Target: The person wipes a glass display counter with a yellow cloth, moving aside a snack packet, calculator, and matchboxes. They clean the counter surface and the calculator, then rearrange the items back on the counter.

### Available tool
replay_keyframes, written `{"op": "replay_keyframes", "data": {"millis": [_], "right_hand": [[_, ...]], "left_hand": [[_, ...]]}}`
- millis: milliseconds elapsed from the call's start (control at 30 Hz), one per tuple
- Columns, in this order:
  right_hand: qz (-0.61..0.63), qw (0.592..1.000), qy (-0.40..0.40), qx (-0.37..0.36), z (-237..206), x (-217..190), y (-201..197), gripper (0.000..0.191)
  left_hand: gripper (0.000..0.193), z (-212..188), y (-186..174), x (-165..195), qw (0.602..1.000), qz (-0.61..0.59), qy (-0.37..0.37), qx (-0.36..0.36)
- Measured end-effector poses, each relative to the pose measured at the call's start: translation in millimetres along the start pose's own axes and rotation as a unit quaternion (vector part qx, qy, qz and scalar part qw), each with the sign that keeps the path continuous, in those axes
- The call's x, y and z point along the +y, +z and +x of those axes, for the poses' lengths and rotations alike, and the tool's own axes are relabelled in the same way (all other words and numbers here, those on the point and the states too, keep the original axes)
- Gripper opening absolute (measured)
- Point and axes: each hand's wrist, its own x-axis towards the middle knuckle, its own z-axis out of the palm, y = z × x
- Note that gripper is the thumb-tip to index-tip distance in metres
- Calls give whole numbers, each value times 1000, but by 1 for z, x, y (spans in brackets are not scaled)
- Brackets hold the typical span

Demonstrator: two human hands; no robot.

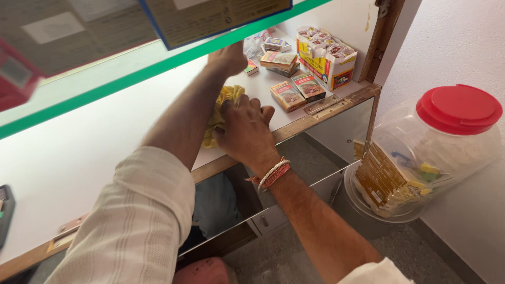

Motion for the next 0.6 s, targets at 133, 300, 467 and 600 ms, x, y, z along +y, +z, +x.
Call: {"op": "replay_keyframes", "data": {"millis": [133, 300, 467, 600], "right_hand": [[20, 1000, 11, 2, 0, 2, 3, 43], [32, 999, 17, -4, 1, 1, 2, 50], [36, 999, 15, -5, 2, -1, -3, 52], [14, 999, 30, -28, 2, -2, -6, 52]], "left_hand": [[74, 14, 2, -8, 997, -55, 45, 11], [42, -5, -8, -25, 989, -133, -55, -39], [41, -33, -26, -56, 928, -342, -37, 140], [35, -70, -53, -95, 856, -462, -35, 228]]}}
